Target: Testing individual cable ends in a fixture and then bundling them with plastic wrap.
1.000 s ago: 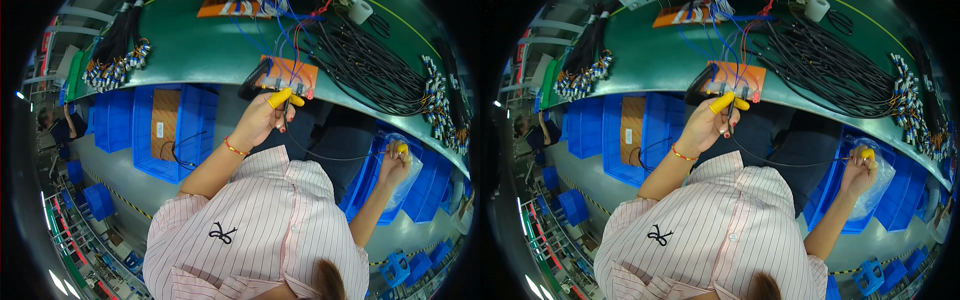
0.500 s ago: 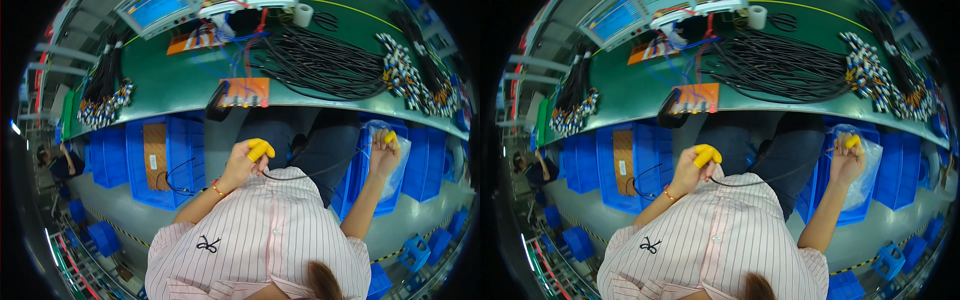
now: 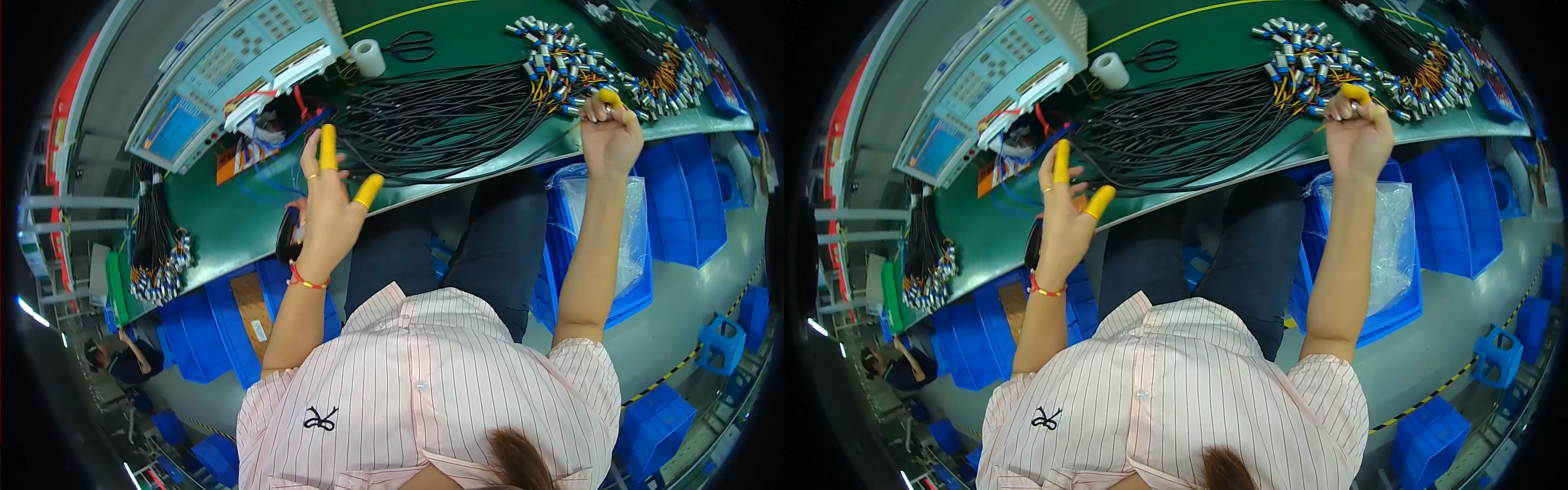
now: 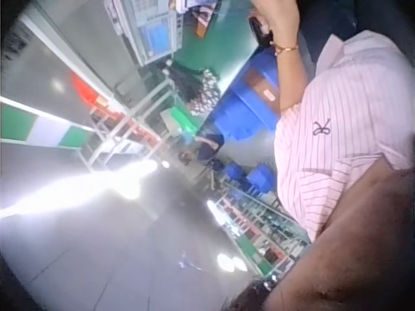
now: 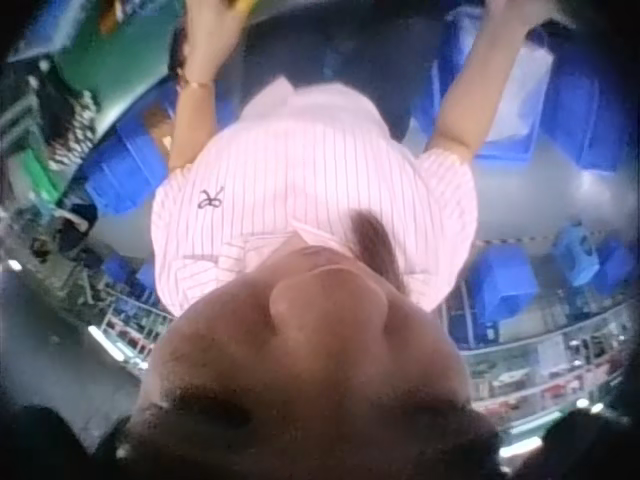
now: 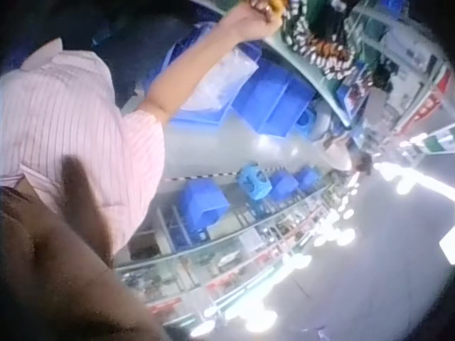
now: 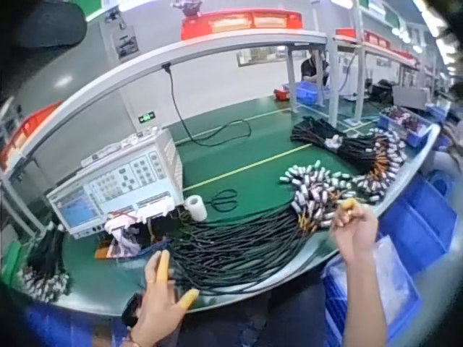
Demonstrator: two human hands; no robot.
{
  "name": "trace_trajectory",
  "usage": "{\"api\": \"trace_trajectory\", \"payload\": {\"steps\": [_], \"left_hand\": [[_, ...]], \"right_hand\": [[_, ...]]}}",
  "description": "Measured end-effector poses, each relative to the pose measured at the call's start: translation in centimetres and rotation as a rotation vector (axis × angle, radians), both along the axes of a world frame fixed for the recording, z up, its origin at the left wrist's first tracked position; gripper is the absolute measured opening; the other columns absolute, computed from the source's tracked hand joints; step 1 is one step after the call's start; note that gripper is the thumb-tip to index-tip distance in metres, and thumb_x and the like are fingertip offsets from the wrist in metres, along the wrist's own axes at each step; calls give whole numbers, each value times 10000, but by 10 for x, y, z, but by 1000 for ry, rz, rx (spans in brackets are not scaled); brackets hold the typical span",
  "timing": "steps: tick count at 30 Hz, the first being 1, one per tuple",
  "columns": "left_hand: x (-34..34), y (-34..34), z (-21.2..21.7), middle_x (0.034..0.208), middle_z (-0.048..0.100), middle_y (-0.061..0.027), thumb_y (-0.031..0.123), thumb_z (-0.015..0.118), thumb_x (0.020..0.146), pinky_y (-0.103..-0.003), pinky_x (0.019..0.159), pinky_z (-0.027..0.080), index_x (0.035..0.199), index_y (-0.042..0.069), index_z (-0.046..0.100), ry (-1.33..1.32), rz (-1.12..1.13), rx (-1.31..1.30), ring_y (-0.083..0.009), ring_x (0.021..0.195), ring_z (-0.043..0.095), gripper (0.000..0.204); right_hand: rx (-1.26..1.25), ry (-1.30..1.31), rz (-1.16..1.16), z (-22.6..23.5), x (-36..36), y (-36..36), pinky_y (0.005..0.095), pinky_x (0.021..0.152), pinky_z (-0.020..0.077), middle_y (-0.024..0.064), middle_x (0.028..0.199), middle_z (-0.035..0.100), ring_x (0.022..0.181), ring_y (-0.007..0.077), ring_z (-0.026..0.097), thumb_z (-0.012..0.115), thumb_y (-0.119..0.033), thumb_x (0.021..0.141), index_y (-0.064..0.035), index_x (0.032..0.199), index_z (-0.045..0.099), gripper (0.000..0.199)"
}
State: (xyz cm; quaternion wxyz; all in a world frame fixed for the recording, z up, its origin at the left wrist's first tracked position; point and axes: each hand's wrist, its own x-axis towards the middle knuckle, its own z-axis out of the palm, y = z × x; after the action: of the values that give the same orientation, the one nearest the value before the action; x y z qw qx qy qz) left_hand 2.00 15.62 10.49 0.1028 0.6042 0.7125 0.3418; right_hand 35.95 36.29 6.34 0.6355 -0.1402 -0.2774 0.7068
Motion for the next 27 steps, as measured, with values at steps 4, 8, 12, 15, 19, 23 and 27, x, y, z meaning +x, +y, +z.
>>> {"api": "trace_trajectory", "payload": {"steps": [4, 8, 12, 15, 19, 23, 27], "left_hand": [[21, 24, 2, 1528, 247, -175, 212, 849, 677, -433, 1132, 280, 1460, 1, 318, 372, -303, -99, -379, 1365, 307, 969], [36, 53, -2, 1545, 225, -162, 271, 841, 677, -498, 1151, 215, 1451, 7, 342, 489, -397, -182, -378, 1417, 240, 958], [38, 87, -4, 1553, 203, -174, 330, 839, 669, -526, 1159, 178, 1438, -14, 352, 629, -450, -236, -372, 1437, 201, 974], [43, 106, -3, 1542, 208, -202, 408, 834, 668, -530, 1160, 176, 1435, -32, 351, 601, -503, -224, -375, 1439, 194, 1008], [41, 128, -13, 1522, 206, -271, 532, 799, 671, -565, 1149, 163, 1385, -69, 404, 572, -564, -199, -414, 1435, 176, 1013], [42, 146, -17, 1520, 195, -286, 576, 812, 622, -548, 1155, 168, 1473, -9, 292, 606, -569, -231, -428, 1430, 184, 1156], [42, 156, -18, 1518, 190, -301, 642, 780, 622, -594, 1137, 162, 1508, 42, 225, 612, -561, -271, -445, 1429, 181, 1205]], "right_hand": [[-89, 38, -124, -2, -12, 17, 320, 718, 314, 69, 699, 425, 712, 184, 360, 506, -131, 744, 46, 848, 573, 216], [-87, -36, -199, -10, -19, 27, 323, 713, 325, 85, 694, 436, 685, 189, 363, 482, -125, 786, 13, 781, 548, 153], [-7, -3, -117, -12, -21, 32, 314, 679, 356, 97, 719, 502, 674, 181, 403, 440, -99, 815, 64, 807, 580, 216], [-12, -5, -156, -12, -23, 34, 312, 680, 362, 90, 705, 492, 675, 176, 406, 435, -94, 820, 64, 797, 587, 220], [73, -215, -200, 1, -30, 28, 293, 723, 350, 77, 748, 484, 713, 180, 416, 461, -162, 866, 55, 905, 601, 261], [486, -1538, -821, -1, -47, 21, 394, 982, 341, 166, 1203, 489, 1103, 300, 430, 641, -367, 880, -25, 1337, 486, 590], [554, -1928, -821, -21, -65, 18, 565, 1036, 273, 227, 1422, 309, 1308, 416, 295, 684, -272, 757, 27, 1161, 564, 517]]}}
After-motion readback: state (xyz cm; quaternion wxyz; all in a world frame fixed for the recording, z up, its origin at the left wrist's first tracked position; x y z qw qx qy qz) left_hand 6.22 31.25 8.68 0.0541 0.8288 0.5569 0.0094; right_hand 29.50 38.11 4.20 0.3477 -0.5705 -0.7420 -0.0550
